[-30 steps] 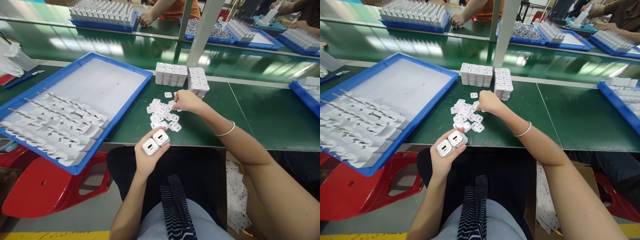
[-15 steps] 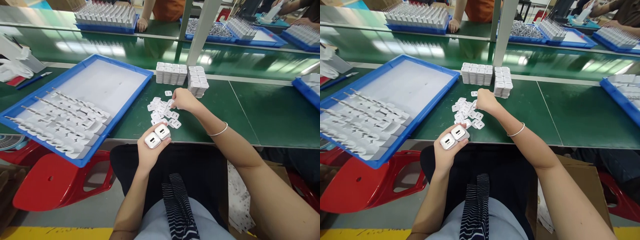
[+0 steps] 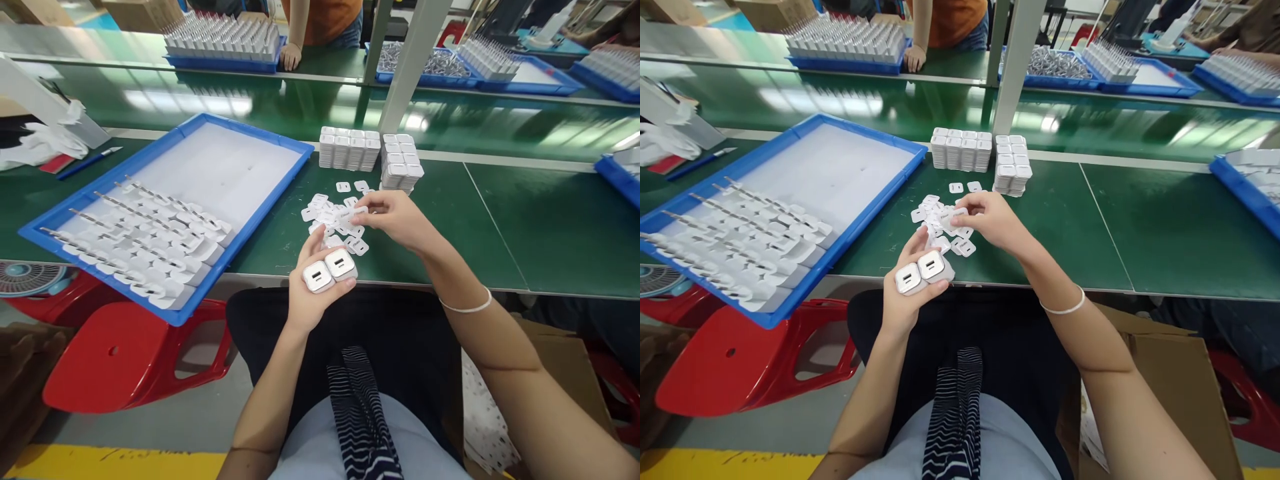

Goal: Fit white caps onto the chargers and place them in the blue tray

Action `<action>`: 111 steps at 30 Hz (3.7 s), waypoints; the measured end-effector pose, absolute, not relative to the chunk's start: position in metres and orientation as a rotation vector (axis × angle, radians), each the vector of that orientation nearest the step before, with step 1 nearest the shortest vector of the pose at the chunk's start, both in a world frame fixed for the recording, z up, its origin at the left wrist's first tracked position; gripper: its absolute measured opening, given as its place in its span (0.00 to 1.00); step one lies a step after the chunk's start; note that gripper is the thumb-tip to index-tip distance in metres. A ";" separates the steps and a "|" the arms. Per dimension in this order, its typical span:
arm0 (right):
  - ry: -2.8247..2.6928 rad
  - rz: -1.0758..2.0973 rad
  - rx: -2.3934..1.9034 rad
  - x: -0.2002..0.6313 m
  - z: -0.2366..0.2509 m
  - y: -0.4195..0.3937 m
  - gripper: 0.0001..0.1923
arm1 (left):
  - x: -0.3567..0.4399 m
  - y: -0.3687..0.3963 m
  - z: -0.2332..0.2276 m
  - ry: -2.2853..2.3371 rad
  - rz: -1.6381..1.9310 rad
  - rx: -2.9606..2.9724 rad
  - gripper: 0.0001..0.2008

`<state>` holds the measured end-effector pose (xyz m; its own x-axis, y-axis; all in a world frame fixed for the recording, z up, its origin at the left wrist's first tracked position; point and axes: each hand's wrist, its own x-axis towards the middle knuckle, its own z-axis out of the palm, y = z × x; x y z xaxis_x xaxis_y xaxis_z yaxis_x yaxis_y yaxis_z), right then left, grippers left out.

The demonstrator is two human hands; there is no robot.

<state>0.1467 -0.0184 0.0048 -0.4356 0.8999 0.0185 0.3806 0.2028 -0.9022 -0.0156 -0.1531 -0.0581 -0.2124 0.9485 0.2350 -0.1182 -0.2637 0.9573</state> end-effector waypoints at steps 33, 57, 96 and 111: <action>-1.423 1.625 -0.923 0.186 0.005 -0.122 0.10 | 0.009 -0.154 -0.037 1.253 1.581 1.831 0.23; -1.322 1.801 -1.038 0.186 0.004 -0.116 0.21 | 0.005 -0.152 -0.040 1.189 1.559 2.002 0.20; -1.727 0.996 -1.111 0.198 -0.002 -0.099 0.13 | -0.003 -0.151 -0.039 1.167 1.455 1.477 0.21; -1.893 1.733 -0.913 0.187 0.036 -0.089 0.05 | 0.003 -0.137 -0.039 1.056 1.343 1.632 0.14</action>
